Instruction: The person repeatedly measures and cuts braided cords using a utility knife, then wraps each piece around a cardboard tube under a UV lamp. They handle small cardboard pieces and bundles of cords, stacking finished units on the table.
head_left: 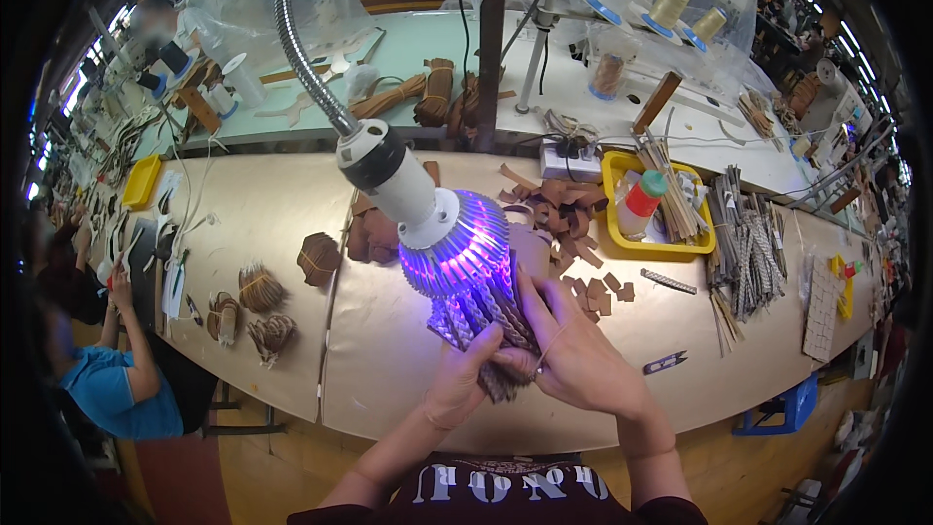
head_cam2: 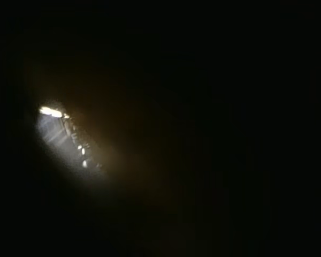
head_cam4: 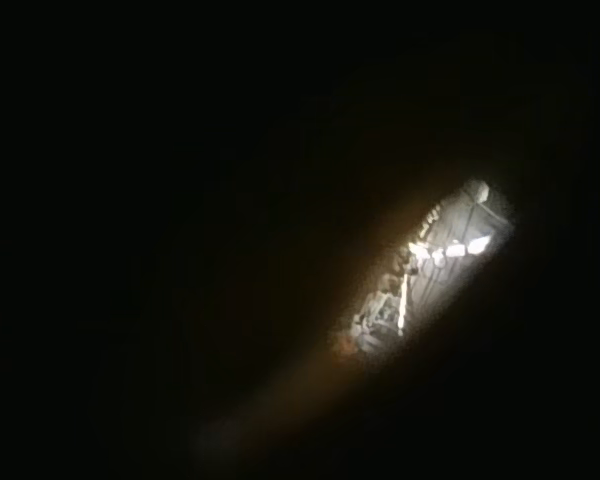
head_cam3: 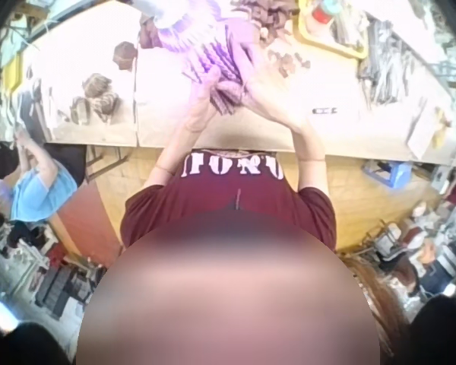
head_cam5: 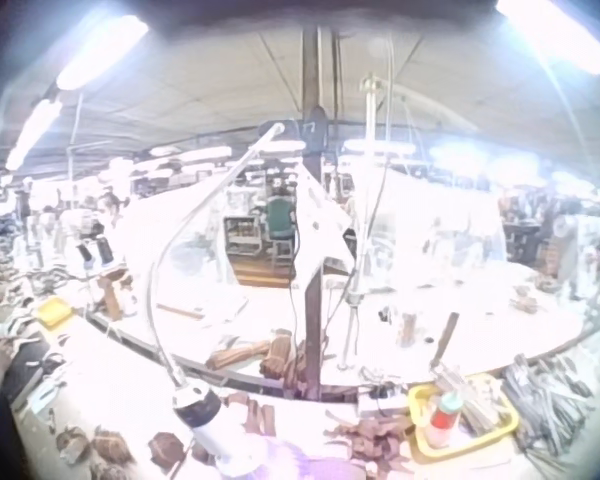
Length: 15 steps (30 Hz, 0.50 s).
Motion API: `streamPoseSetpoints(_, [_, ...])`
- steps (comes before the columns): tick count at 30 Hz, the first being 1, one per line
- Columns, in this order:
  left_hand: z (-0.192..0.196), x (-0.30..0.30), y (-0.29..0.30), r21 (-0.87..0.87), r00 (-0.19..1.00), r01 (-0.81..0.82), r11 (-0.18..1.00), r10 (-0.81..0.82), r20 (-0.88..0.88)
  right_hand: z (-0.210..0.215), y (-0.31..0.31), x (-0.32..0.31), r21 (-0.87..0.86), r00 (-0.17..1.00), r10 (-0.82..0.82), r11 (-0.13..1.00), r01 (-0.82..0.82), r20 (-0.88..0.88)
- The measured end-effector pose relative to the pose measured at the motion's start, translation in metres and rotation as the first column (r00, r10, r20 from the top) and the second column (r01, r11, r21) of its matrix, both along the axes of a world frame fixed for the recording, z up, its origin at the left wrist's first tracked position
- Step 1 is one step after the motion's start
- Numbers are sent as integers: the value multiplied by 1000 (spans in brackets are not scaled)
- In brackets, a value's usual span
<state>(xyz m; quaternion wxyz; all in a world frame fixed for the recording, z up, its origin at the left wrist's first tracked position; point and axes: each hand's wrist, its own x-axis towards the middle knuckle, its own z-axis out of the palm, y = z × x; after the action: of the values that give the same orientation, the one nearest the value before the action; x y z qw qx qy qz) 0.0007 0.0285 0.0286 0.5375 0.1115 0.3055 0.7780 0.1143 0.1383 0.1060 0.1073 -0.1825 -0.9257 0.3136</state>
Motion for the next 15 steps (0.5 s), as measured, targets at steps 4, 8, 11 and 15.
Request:
streamPoseSetpoints(4, [-14, -1, -37, -56, 971, 176, 983, -164, 173, 0, -36, 5, 44, 994, -36, 999, 32, 107])
streamPoseSetpoints(8, [-37, 2, -58, -206, 949, 234, 950, -178, 259, -8, -63, 8, 284, 985, -61, 959, 13, 159])
streamPoseSetpoints(11, [-46, 4, -65, -34, 920, 201, 979, -177, 350, -9, -65, 11, 115, 991, -97, 990, 86, 96])
streamPoseSetpoints(15, [-42, -1, -69, 94, 924, 224, 970, -242, 296, -5, -60, 15, -198, 975, -209, 961, 191, -74])
